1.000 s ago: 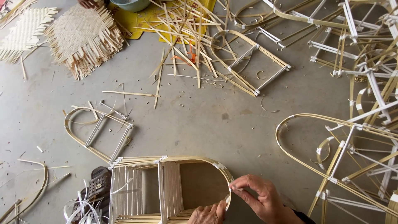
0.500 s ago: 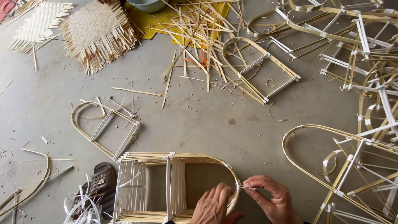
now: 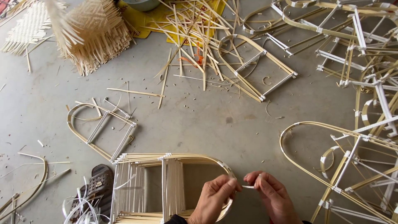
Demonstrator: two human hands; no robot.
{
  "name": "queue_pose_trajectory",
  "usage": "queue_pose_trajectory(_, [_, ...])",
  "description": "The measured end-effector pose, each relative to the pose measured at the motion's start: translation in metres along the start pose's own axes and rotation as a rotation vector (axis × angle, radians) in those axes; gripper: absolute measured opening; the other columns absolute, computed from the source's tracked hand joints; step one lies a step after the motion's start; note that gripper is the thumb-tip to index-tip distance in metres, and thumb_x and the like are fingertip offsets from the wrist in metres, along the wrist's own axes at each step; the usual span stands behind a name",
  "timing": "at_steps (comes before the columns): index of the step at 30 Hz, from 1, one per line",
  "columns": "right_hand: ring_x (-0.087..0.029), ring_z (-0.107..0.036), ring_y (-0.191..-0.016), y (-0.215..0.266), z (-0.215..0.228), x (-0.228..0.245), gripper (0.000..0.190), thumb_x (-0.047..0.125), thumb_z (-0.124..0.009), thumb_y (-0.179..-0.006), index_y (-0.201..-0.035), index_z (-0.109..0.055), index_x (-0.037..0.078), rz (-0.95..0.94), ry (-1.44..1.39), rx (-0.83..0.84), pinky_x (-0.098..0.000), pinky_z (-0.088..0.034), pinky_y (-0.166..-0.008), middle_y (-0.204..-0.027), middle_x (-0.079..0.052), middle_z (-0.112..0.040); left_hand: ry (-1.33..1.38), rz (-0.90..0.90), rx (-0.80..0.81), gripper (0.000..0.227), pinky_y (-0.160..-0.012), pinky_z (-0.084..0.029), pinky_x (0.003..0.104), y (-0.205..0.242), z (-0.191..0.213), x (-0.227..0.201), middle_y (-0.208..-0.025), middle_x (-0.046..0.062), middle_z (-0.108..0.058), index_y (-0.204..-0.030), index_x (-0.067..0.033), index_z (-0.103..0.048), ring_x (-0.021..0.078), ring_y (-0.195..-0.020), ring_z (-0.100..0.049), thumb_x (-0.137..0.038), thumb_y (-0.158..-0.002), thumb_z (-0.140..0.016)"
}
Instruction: Assembling and weaving bamboo strips into curved frames for furniture manufacturing.
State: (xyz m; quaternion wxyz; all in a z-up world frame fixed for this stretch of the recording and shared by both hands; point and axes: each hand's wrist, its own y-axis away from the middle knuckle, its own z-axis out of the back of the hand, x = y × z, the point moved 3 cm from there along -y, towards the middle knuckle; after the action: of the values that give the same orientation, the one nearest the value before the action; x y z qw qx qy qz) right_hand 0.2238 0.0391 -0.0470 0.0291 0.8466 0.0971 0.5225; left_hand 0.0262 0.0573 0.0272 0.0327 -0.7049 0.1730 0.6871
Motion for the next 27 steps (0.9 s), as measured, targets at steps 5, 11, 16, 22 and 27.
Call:
queue_pose_trajectory(5, [-0.026,-0.063,-0.084,0.000,-0.002,-0.010,0.031,0.038,-0.050,-0.098,-0.078,-0.047,0.015,-0.302,-0.343,-0.063,-0.0426,-0.051,-0.082,-0.070,-0.007,-0.055,0.528,0.487,0.047,0.037,-0.054,-0.041,0.029,0.000,0.003,0.017,-0.074,0.008,-0.062,-0.070,-0.0077,-0.055,0.0156,-0.058,-0.051,-0.025,-0.102,-0.049])
queue_pose_trajectory(11, [-0.012,-0.029,-0.051,-0.007,-0.003,-0.029,0.025,0.019,-0.050,-0.095,-0.073,-0.038,0.014,-0.297,-0.416,-0.117,-0.0313,-0.027,-0.048,-0.056,0.003,-0.031,0.296,0.337,0.284,0.041,-0.059,-0.037,0.026,0.008,0.002,0.037,-0.068,0.000,-0.046,-0.071,-0.0092,-0.045,0.0085,-0.063,-0.040,-0.024,-0.108,-0.052])
queue_pose_trajectory(16, [-0.009,-0.023,-0.048,-0.015,0.005,-0.051,0.026,0.017,-0.053,-0.094,-0.072,-0.040,0.013,-0.390,-0.420,-0.210,-0.0295,-0.022,-0.044,-0.056,0.005,-0.028,0.133,0.358,0.278,0.032,-0.061,-0.039,0.024,0.010,0.007,0.029,-0.070,-0.004,-0.050,-0.076,-0.0077,-0.055,0.0057,-0.066,-0.043,-0.024,-0.103,-0.054])
queue_pose_trajectory(22, [-0.008,-0.022,-0.046,-0.023,0.021,-0.080,0.029,0.021,-0.055,-0.094,-0.069,-0.042,0.014,-0.491,-0.435,-0.249,-0.0292,-0.019,-0.043,-0.054,0.006,-0.026,0.203,0.390,0.296,0.034,-0.059,-0.034,0.024,0.014,0.016,0.073,-0.071,-0.005,-0.046,-0.077,-0.0067,-0.055,0.0061,-0.065,-0.039,-0.024,-0.106,-0.057])
queue_pose_trajectory(27, [-0.008,-0.023,-0.047,-0.030,0.021,-0.091,0.032,0.024,-0.057,-0.094,-0.068,-0.040,0.015,-0.555,-0.404,-0.255,-0.0290,-0.019,-0.043,-0.054,0.007,-0.027,0.169,0.387,0.324,0.031,-0.063,-0.039,0.023,0.009,0.017,0.046,-0.073,-0.005,-0.050,-0.079,-0.0079,-0.056,0.0054,-0.069,-0.043,-0.025,-0.104,-0.055])
